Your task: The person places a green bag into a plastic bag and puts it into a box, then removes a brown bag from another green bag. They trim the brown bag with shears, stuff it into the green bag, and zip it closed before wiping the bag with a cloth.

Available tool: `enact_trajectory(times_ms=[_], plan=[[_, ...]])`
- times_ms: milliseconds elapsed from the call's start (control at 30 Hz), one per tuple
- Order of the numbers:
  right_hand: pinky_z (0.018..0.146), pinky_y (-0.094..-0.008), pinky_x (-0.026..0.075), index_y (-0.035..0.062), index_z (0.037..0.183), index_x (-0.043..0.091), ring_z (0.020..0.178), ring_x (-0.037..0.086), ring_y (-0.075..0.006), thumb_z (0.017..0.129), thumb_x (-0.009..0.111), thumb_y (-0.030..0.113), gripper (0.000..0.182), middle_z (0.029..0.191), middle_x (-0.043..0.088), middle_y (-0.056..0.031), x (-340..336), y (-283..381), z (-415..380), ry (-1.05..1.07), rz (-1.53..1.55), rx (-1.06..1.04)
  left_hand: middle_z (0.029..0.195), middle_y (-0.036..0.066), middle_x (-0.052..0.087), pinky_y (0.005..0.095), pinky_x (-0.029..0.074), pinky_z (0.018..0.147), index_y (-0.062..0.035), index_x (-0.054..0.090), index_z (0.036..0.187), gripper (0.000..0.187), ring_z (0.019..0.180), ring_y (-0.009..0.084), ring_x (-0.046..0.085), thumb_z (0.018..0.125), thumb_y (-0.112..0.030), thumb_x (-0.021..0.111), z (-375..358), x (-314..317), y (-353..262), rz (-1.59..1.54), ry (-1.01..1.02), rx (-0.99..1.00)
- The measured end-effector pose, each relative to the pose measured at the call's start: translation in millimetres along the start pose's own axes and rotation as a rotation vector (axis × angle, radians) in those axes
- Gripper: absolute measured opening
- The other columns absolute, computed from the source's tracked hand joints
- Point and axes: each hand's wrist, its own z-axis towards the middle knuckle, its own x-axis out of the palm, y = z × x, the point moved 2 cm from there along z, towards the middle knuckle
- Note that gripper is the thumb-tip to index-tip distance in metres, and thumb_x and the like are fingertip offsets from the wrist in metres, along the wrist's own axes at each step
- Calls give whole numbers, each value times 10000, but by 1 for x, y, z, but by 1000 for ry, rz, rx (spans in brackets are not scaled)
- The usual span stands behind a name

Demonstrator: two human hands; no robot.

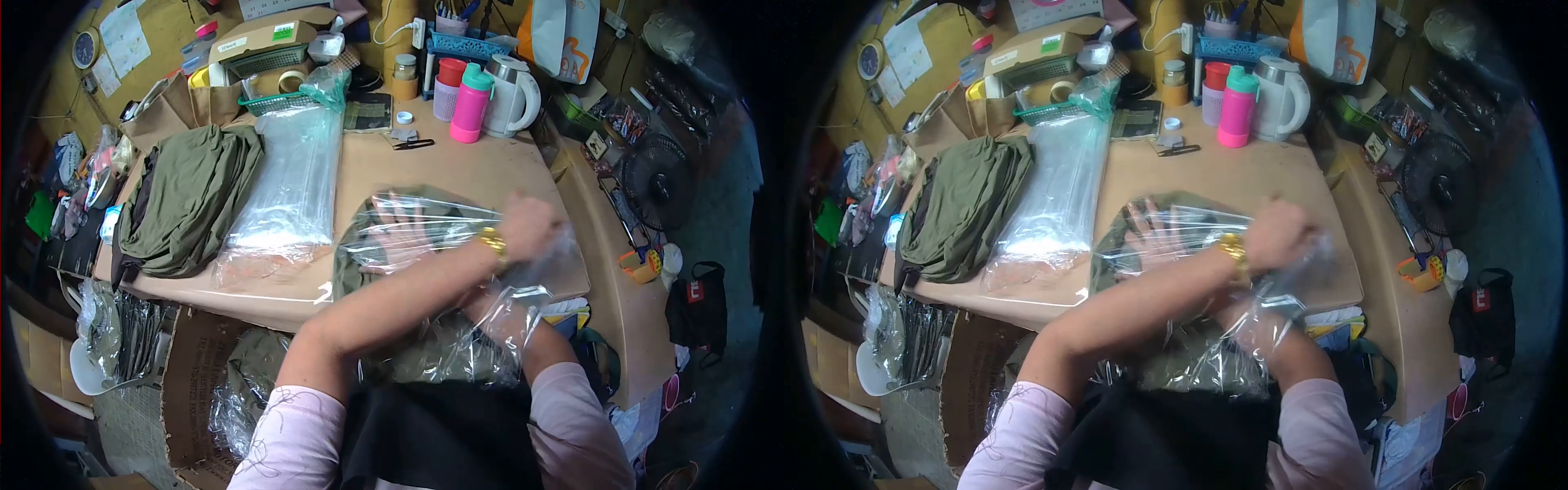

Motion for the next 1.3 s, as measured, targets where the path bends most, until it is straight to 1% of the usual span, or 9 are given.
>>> enact_trajectory(times_ms=[200,300,533,733,867,933,1067,1167,1300], plan=[[1128,-718,71,28,1375,504,1487,80,-466,879,555,624,778,1605,150,-253,-4,-97,-8,-429,-151,508,1217,127,605,546,353,1074,-79,598,1199,400,1167,294,577,819,-182,669,-33,-42,-49,183,-144,161],[1158,-656,109,25,1379,485,1477,133,-459,895,581,553,723,1567,240,-258,14,-138,-35,-550,-72,275,1389,145,523,559,284,1123,-24,473,1366,535,1330,342,462,882,-184,636,-105,-80,-7,138,-73,43],[1093,-679,219,203,1517,363,1378,325,-431,913,519,619,749,1558,292,-220,-20,-117,-39,-139,-207,426,1571,153,317,686,127,1132,-116,391,1487,668,1483,340,243,940,-454,572,-217,-45,58,340,146,-274],[1158,-670,75,152,1538,310,1509,26,-391,861,520,708,901,1624,137,-203,-17,-141,-32,-99,-95,585,1350,254,492,482,404,1022,-52,512,1364,541,1236,332,511,883,-215,698,-246,-85,38,385,-380,-446],[1168,-654,95,127,1533,311,1516,68,-349,894,523,644,849,1634,139,-172,-12,-148,-33,-185,-220,439,791,71,701,263,494,597,8,654,1106,463,621,134,631,1006,-432,550,-312,-63,53,-653,-125,-851],[1172,-639,127,94,1492,386,1509,146,-316,939,515,545,725,1627,194,-142,-7,-143,-34,-239,-95,350,989,94,712,247,534,723,19,620,1204,554,799,130,659,1043,-478,434,-303,-52,34,-1145,275,-899],[1172,-620,155,80,1458,432,1494,205,-321,957,545,446,631,1611,242,-138,3,-173,-20,-264,-216,643,1137,136,669,268,555,802,46,589,1239,623,940,169,669,1031,-519,432,-287,-6,25,-1253,217,-798],[1182,-597,149,92,1457,441,1504,166,-354,923,617,315,605,1603,245,-172,-30,-114,-28,-123,279,292,1165,143,652,269,573,785,57,583,1239,667,983,199,675,1009,-556,452,-278,4,33,-1273,214,-794],[1179,-619,119,143,1480,419,1508,101,-395,910,630,354,643,1603,226,-194,-11,-40,-34,6,44,-84,857,46,662,231,489,591,42,676,1007,499,731,88,597,1000,-442,553,-272,21,42,-1142,197,-846]])
